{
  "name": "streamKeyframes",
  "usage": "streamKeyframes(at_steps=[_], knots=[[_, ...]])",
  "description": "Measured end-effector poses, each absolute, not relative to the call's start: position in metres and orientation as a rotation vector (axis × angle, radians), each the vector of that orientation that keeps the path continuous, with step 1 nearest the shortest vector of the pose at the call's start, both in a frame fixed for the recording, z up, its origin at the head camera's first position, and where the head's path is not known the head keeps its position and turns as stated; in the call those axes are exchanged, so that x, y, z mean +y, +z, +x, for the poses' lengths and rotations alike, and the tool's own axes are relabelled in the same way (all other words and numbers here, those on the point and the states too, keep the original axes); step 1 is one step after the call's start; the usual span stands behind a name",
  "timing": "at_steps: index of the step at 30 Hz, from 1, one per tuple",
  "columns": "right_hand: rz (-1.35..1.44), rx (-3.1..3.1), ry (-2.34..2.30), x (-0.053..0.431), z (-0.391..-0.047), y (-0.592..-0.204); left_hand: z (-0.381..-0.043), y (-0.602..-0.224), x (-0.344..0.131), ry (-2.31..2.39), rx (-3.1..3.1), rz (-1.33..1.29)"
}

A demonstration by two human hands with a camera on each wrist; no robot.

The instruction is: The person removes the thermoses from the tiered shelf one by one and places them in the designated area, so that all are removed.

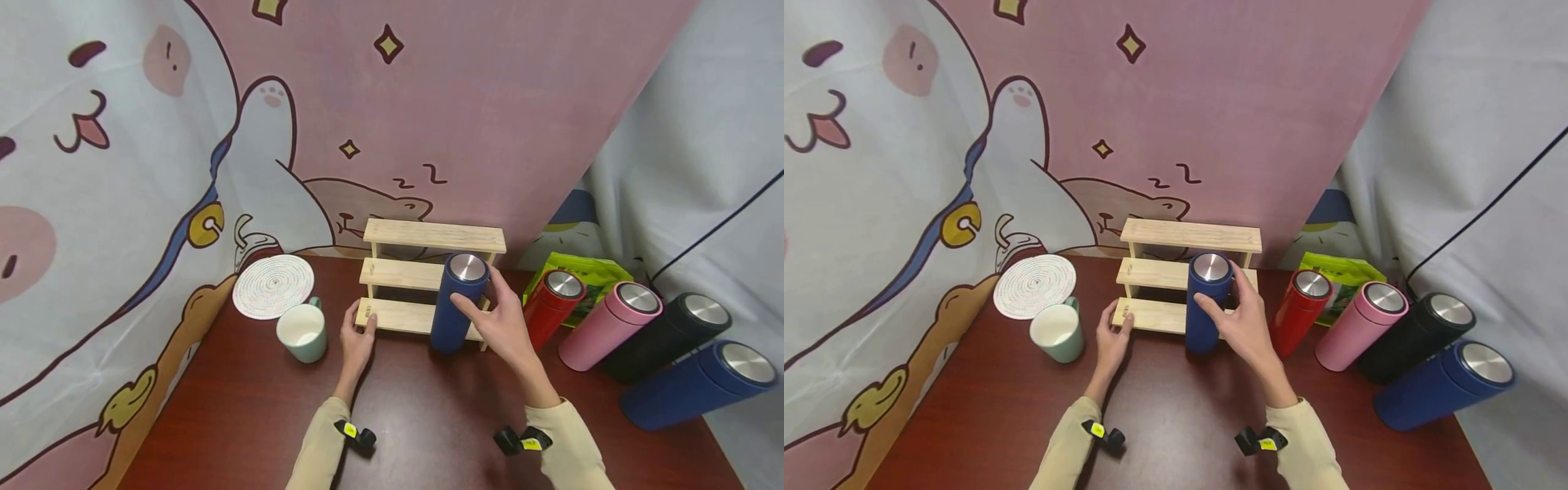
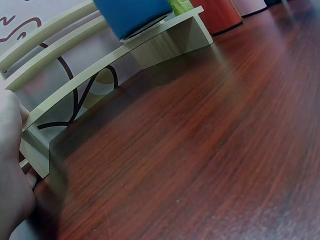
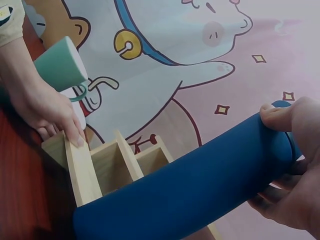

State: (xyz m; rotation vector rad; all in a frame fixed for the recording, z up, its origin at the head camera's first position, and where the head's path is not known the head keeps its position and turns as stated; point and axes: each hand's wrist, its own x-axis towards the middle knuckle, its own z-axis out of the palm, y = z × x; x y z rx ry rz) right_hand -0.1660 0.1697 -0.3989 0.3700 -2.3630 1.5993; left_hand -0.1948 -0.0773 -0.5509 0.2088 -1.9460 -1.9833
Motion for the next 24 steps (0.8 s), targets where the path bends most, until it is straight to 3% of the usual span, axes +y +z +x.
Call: streamKeyframes(at_steps=[24], knots=[[0.110, -2.446, 1.377, 0.217, -0.117, -0.398, -0.193, -0.548, -0.077, -1.981, -1.953, 0.216]])
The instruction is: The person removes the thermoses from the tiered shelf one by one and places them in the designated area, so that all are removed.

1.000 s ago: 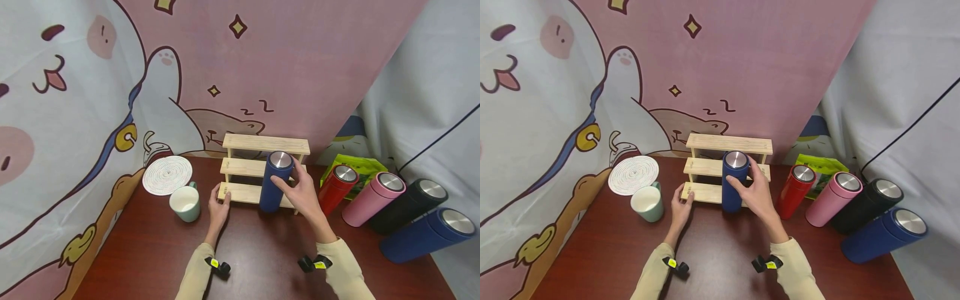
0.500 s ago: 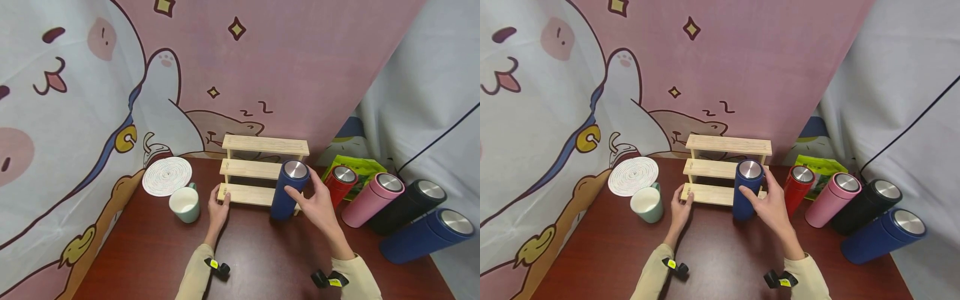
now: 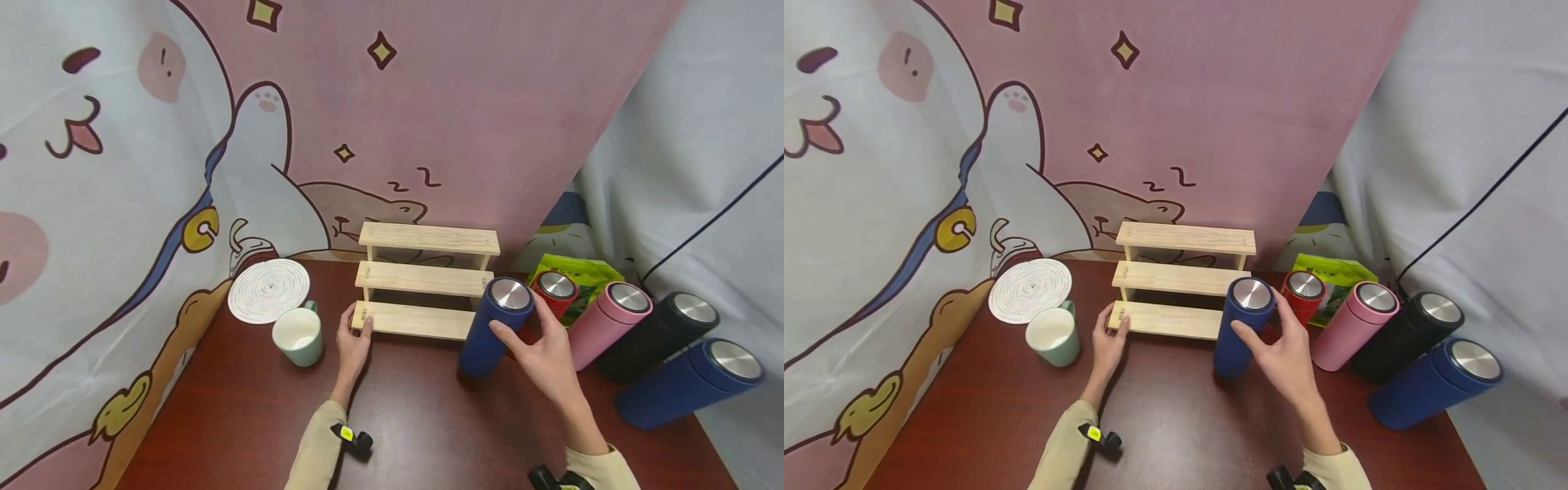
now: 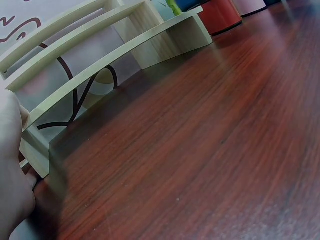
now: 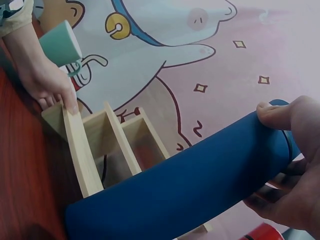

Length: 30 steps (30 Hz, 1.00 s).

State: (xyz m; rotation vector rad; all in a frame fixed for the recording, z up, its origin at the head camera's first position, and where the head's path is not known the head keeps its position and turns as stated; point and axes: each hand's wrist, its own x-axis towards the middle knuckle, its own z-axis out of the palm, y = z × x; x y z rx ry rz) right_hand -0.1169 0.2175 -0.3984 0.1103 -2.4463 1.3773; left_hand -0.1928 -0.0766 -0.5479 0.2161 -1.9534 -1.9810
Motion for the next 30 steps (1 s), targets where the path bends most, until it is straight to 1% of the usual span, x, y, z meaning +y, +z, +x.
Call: streamKeyframes(at_steps=[7, 16, 30], knots=[[0.065, -2.426, 1.346, 0.227, -0.107, -0.399, -0.192, -0.546, -0.077, -1.970, -1.954, 0.219], [0.057, -2.356, 1.448, 0.241, -0.096, -0.401, -0.191, -0.547, -0.077, -1.982, -1.950, 0.212], [-0.205, -2.336, 1.355, 0.270, -0.081, -0.408, -0.192, -0.547, -0.078, -1.988, -1.958, 0.224]])
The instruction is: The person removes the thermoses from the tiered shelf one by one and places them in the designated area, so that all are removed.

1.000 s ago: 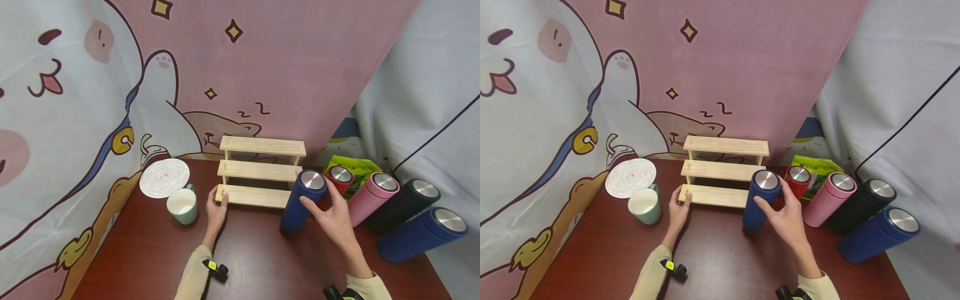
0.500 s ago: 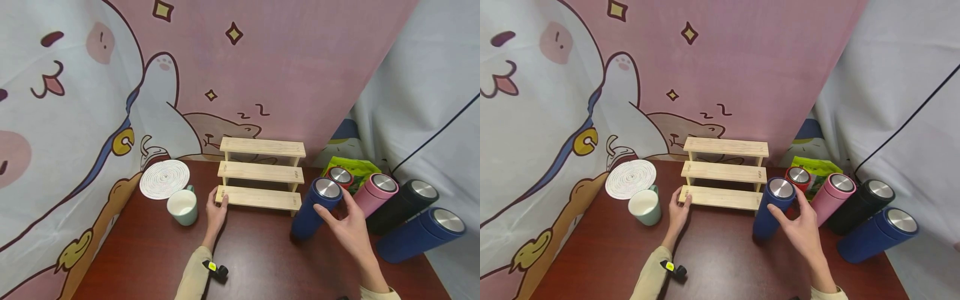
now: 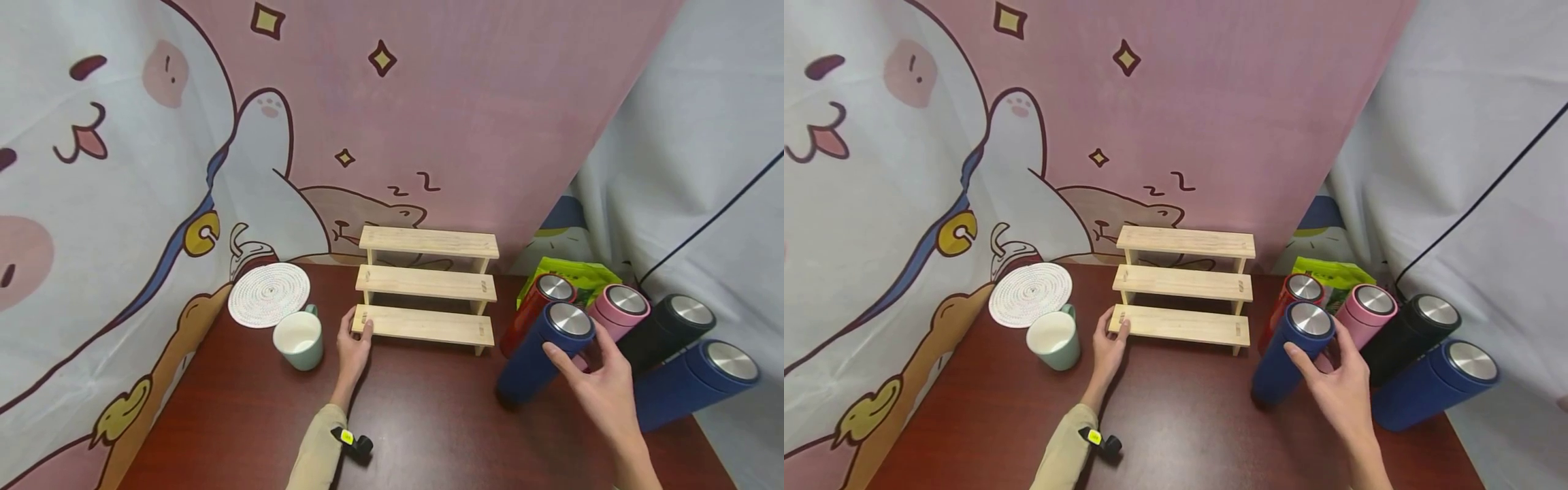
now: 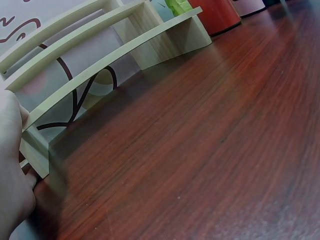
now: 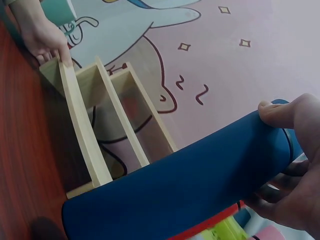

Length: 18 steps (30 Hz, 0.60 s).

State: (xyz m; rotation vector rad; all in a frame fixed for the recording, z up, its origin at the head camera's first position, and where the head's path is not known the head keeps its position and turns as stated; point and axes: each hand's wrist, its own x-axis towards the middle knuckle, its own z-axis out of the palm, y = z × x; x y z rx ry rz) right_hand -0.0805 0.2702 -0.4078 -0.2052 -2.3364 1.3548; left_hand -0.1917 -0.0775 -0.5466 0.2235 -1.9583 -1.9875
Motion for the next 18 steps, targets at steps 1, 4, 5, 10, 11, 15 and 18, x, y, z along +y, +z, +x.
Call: streamKeyframes(at_steps=[1, 4, 5, 10, 11, 15, 18], knots=[[-0.219, -2.335, 1.346, 0.272, -0.079, -0.408, -0.191, -0.547, -0.078, -1.986, -1.959, 0.224], [-0.255, -2.346, 1.325, 0.279, -0.076, -0.408, -0.191, -0.547, -0.078, -1.986, -1.954, 0.224], [-0.269, -2.350, 1.322, 0.281, -0.075, -0.408, -0.191, -0.548, -0.078, -1.986, -1.953, 0.222], [-0.347, -2.351, 1.314, 0.292, -0.072, -0.408, -0.190, -0.548, -0.078, -1.978, -1.950, 0.217], [-0.372, -2.351, 1.309, 0.294, -0.072, -0.408, -0.190, -0.548, -0.078, -1.977, -1.952, 0.219], [-0.470, -2.349, 1.293, 0.303, -0.071, -0.410, -0.190, -0.547, -0.078, -1.969, -1.962, 0.219], [-0.530, -2.347, 1.288, 0.308, -0.070, -0.411, -0.190, -0.547, -0.077, -1.972, -1.960, 0.218]])
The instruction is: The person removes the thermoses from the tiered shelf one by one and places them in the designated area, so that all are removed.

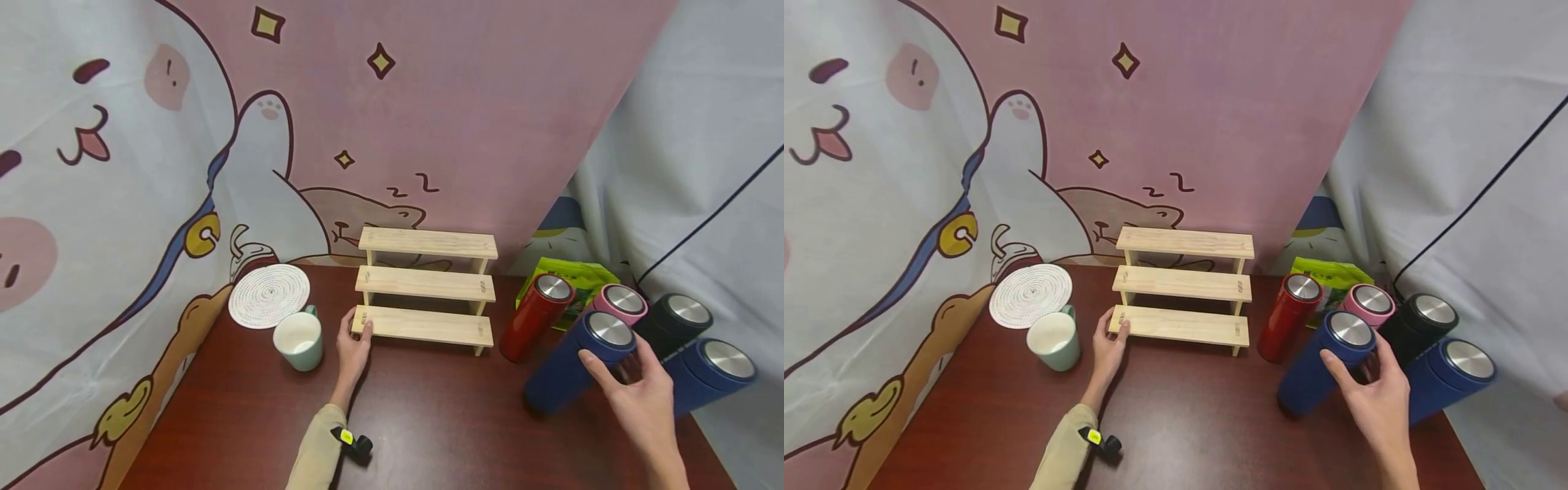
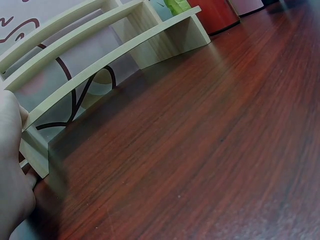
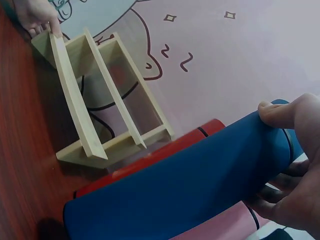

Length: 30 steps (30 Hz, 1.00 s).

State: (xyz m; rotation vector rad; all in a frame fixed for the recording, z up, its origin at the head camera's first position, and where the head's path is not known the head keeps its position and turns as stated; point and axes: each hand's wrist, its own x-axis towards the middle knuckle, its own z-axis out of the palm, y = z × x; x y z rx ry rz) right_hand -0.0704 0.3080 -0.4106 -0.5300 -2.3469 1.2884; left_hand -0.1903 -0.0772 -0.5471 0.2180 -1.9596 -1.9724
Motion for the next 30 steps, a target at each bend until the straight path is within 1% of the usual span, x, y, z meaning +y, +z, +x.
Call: streamKeyframes(at_steps=[19, 30], knots=[[-0.778, -2.325, 1.283, 0.337, -0.066, -0.424, -0.192, -0.548, -0.077, -1.975, -1.962, 0.205], [-0.788, -2.273, 1.309, 0.342, -0.065, -0.433, -0.191, -0.547, -0.077, -1.946, -1.984, 0.210]])
